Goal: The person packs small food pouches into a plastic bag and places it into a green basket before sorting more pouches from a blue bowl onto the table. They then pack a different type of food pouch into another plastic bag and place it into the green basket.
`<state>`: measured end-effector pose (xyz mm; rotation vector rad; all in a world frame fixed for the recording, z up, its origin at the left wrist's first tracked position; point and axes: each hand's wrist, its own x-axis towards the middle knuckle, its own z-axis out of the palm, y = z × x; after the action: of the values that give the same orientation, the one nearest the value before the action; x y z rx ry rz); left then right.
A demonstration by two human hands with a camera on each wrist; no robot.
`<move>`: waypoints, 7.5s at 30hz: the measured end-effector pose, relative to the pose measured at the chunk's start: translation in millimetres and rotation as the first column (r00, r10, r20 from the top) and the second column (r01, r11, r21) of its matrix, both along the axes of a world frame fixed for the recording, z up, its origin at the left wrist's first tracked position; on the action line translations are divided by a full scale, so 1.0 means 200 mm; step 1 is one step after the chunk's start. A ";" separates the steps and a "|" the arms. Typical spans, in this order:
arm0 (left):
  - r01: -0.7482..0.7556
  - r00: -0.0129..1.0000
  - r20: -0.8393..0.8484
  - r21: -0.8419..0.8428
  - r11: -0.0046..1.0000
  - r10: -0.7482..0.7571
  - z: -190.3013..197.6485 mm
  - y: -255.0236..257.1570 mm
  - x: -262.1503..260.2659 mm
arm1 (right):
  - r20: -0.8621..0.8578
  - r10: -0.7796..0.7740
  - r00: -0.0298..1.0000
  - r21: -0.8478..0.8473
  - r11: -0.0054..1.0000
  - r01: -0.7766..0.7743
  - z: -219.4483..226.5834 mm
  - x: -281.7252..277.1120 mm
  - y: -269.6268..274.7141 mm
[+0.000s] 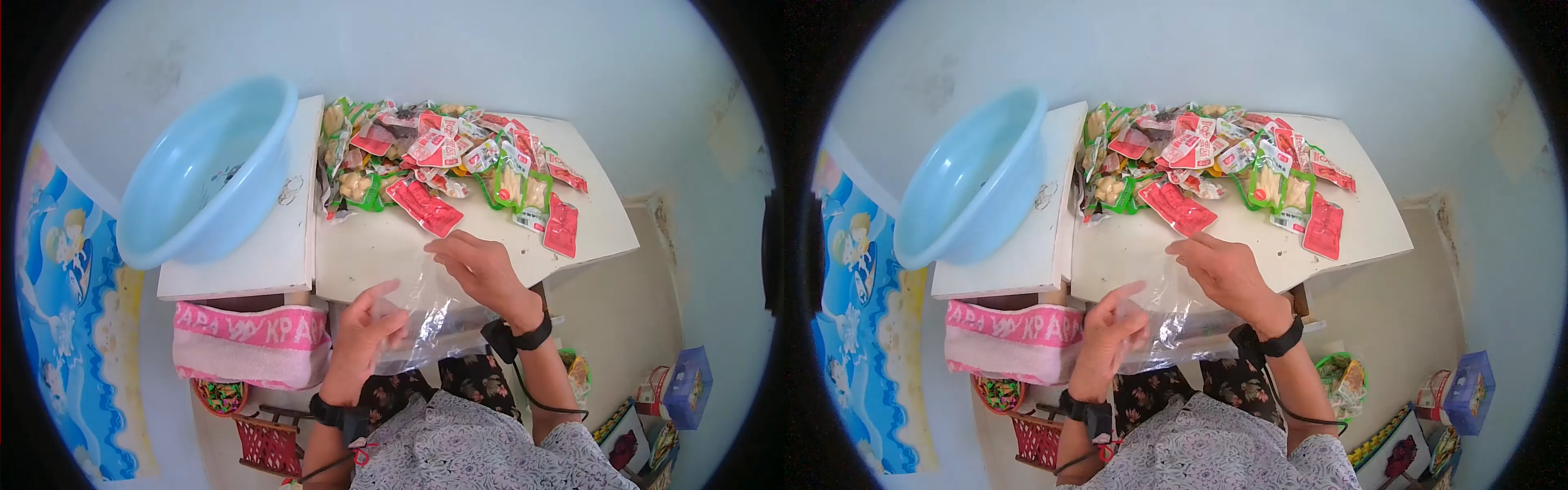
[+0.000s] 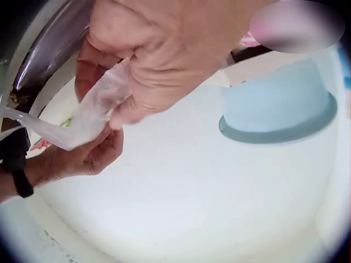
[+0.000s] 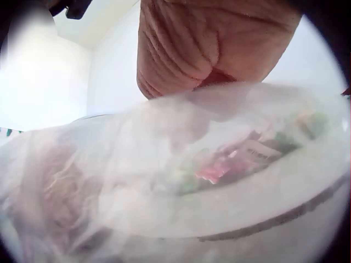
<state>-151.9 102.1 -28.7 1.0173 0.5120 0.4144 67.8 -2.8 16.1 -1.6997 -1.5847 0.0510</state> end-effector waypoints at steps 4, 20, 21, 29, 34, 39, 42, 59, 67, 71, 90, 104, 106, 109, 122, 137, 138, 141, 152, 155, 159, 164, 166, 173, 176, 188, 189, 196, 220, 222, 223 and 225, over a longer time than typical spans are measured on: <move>-0.313 0.950 0.013 0.084 0.946 0.313 0.18 -0.01 -0.11 | 0.027 -0.180 0.983 0.167 0.971 0.173 -0.04 0.04 0.03; 0.246 0.930 -0.353 0.802 0.545 0.100 0.31 -0.15 0.42 | -0.503 -0.320 0.803 0.074 0.909 0.409 -0.21 0.00 -0.32; 0.297 0.916 -0.399 0.755 0.585 0.049 0.28 -0.18 0.47 | -0.549 -0.334 0.766 0.040 0.905 0.424 -0.21 0.00 -0.35; 0.144 0.982 -0.187 0.824 0.548 0.023 0.18 -0.22 0.43 | -0.292 -0.521 0.802 -0.068 0.848 0.526 -0.15 -0.03 -0.31; 0.334 0.926 -0.310 0.939 -0.082 0.214 0.12 -0.14 0.34 | -0.082 -0.606 0.791 -0.151 0.792 0.591 -0.22 -0.02 -0.24; 0.486 0.844 -0.407 0.855 -0.178 0.350 0.01 -0.01 0.26 | -0.145 -0.607 0.781 -0.180 0.793 0.582 -0.22 -0.03 -0.26; 0.522 0.790 -0.399 0.836 -0.170 0.466 -0.01 0.11 0.21 | -0.162 -0.598 0.785 -0.173 0.800 0.574 -0.22 -0.03 -0.27; 0.026 0.978 -0.072 0.973 0.230 0.194 -0.01 -0.20 0.43 | -0.207 -0.634 0.745 -0.008 0.763 0.647 -0.27 -0.10 -0.16; 0.142 0.944 -0.177 0.980 0.142 0.278 0.05 -0.25 0.53 | -0.021 -0.873 0.488 0.285 0.462 0.840 -0.32 0.33 -0.55; 0.203 0.920 -0.184 0.979 -0.018 0.347 0.08 -0.30 0.60 | 0.138 -0.883 0.448 0.208 0.468 0.859 -0.25 0.44 -0.65; 0.083 0.953 -0.155 0.960 0.269 0.261 -0.02 -0.27 0.54 | -0.470 -0.809 0.352 -0.029 0.413 0.910 -0.46 0.35 -0.83; 0.043 0.983 -0.162 0.664 0.747 0.088 -0.05 -0.18 0.50 | -0.895 -0.052 0.443 0.300 0.664 0.685 -0.10 0.10 -0.83; 0.059 0.982 -0.176 0.641 0.765 0.072 -0.03 -0.21 0.51 | -0.892 -0.037 0.451 0.306 0.686 0.660 -0.06 -0.01 -0.75; 0.065 0.982 -0.180 0.606 0.792 0.057 -0.01 -0.24 0.52 | -0.790 -0.173 0.589 0.285 0.746 0.602 -0.11 -0.08 -0.64; 0.004 1.000 -0.009 0.749 0.663 0.004 0.13 -0.36 0.50 | -0.799 -0.164 0.579 0.176 0.857 0.485 -0.25 -0.06 -0.49; -0.027 0.995 -0.041 0.771 0.636 0.092 0.07 -0.36 0.47 | -0.721 -0.354 0.596 -0.148 0.918 0.367 -0.13 0.00 -0.38; -0.027 0.996 -0.030 0.764 0.644 0.078 0.08 -0.37 0.47 | -0.719 -0.325 0.615 -0.131 0.931 0.340 -0.16 0.01 -0.37; -0.051 0.997 0.005 0.765 0.642 0.073 0.06 -0.37 0.50 | -0.718 -0.239 0.654 -0.064 0.958 0.280 -0.30 0.06 -0.28; -0.083 0.994 0.011 0.710 0.699 0.107 0.01 -0.27 0.42 | -0.315 -0.307 0.898 -0.027 0.949 0.315 -0.30 -0.05 -0.13; -0.058 0.997 0.001 0.647 0.760 0.075 0.00 -0.24 0.41 | -0.292 -0.011 0.956 0.017 1.000 0.017 -0.29 0.02 -0.11; -0.073 0.996 0.010 0.635 0.769 0.086 -0.01 -0.22 0.39 | -0.359 0.095 0.929 -0.106 0.984 -0.141 -0.21 0.14 -0.12; -0.104 0.994 0.037 0.582 0.806 0.101 -0.11 -0.16 0.37 | -0.485 -0.213 0.848 -0.206 0.970 0.126 0.03 0.24 -0.06; -0.105 0.994 0.043 0.583 0.806 0.098 -0.14 -0.14 0.38 | -0.269 -0.235 0.934 -0.098 0.971 0.217 -0.05 0.28 0.03; -0.090 0.996 0.044 0.634 0.768 0.080 -0.10 -0.11 0.35 | 0.269 -0.311 0.912 -0.216 0.903 0.371 -0.04 0.17 0.22; -0.052 0.998 0.015 0.596 0.802 0.054 -0.11 -0.10 0.34 | 0.423 -0.256 0.869 -0.146 0.928 0.344 -0.11 0.20 0.22; -0.110 0.994 0.076 0.614 0.782 0.080 -0.16 -0.11 0.35 | 0.251 -0.291 0.923 -0.256 0.900 0.354 -0.11 0.27 0.07; -0.112 0.994 0.080 0.598 0.794 0.080 -0.16 -0.12 0.36 | 0.285 -0.304 0.909 -0.213 0.905 0.369 -0.12 0.26 0.03; -0.062 0.998 0.038 0.622 0.781 0.049 -0.17 -0.11 0.37 | 0.138 -0.436 0.889 -0.266 0.848 0.458 -0.09 0.21 -0.10; -0.043 0.997 -0.041 0.469 0.882 0.070 -0.01 -0.17 0.37 | -0.726 -0.311 0.614 0.042 0.870 0.491 -0.04 -0.02 -0.53; -0.061 0.996 -0.029 0.502 0.863 0.087 0.02 -0.19 0.38 | -0.692 -0.316 0.650 0.021 0.890 0.455 -0.03 -0.05 -0.51; -0.068 0.996 -0.019 0.509 0.858 0.090 0.04 -0.20 0.38 | -0.677 -0.317 0.665 0.017 0.896 0.444 -0.02 -0.05 -0.50; -0.081 0.996 0.001 0.521 0.850 0.094 0.07 -0.22 0.38 | -0.623 -0.324 0.712 0.006 0.908 0.418 -0.02 -0.05 -0.47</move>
<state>-75.0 59.1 -13.9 1.5302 0.4781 0.6453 58.5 -96.8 11.4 -1.6294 -0.7253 0.2500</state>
